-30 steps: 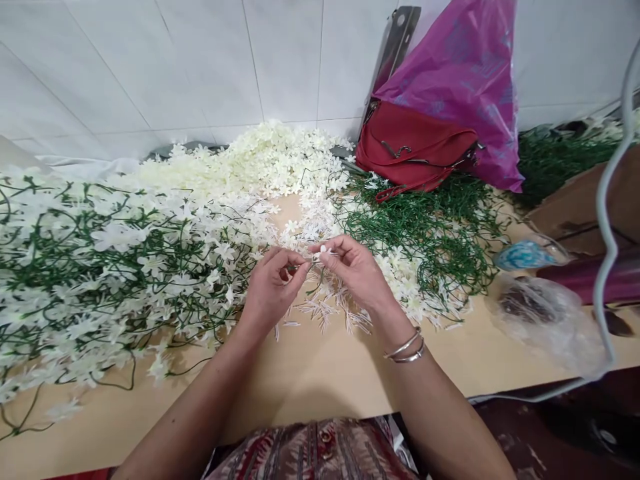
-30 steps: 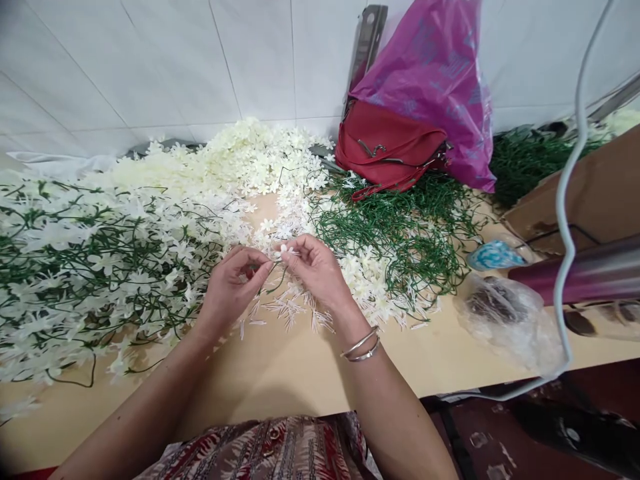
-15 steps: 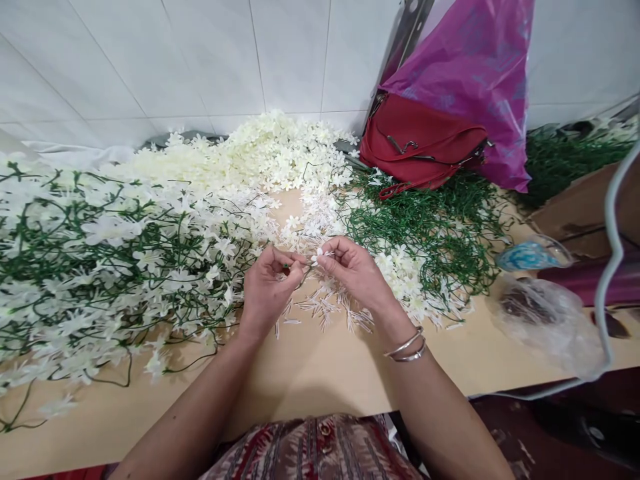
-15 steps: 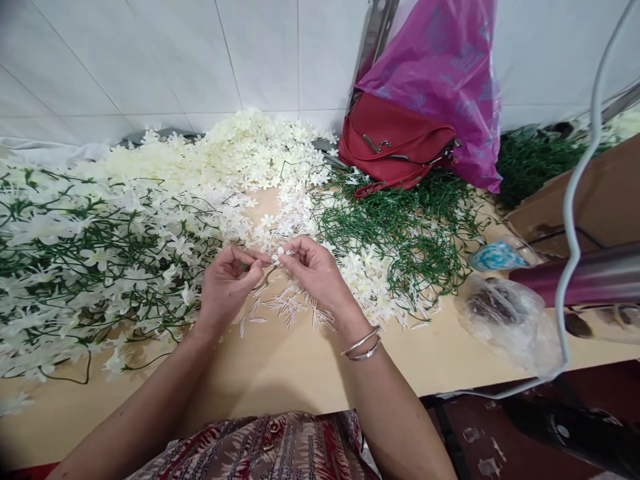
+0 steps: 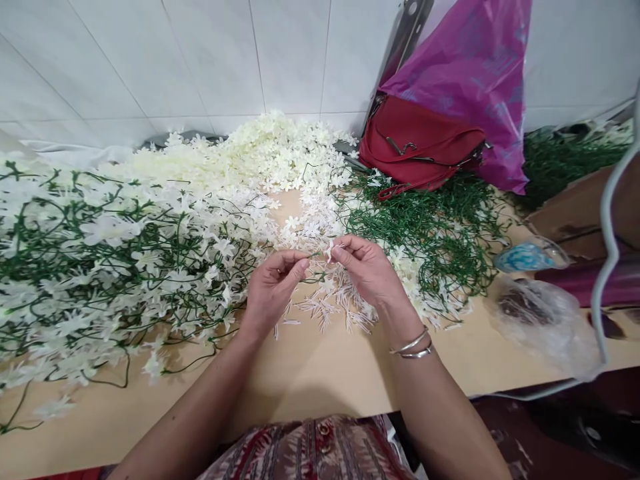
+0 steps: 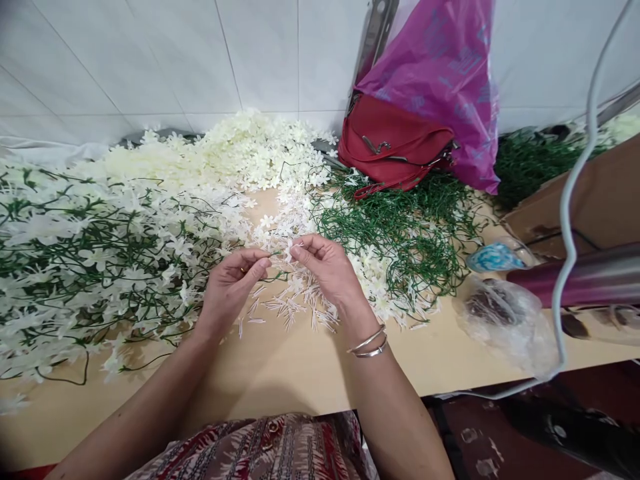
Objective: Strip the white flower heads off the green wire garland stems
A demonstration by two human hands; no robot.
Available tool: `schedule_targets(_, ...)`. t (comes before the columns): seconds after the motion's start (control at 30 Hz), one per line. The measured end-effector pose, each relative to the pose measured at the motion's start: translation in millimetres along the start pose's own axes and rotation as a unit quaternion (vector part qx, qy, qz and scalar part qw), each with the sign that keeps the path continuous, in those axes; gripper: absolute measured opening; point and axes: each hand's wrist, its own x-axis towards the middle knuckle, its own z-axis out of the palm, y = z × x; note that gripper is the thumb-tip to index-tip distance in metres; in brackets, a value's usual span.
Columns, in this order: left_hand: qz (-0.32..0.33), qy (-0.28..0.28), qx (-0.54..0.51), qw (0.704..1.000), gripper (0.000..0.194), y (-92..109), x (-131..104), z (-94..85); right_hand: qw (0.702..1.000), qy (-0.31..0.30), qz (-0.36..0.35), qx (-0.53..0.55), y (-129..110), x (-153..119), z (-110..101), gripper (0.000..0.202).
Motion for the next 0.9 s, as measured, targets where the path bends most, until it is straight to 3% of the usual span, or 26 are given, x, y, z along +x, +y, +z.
schedule_targets(0.43,-0.025,-0.035,-0.019,0.999,0.023,-8,-4,2.8,0.999,-0.017,0.041,0.016,3,-2,12,0.037)
schedule_targets(0.9,-0.025,-0.032,-0.008,0.999,0.021,-11,-6,2.1,0.998,-0.022,0.060,0.007,7,-3,15,0.041)
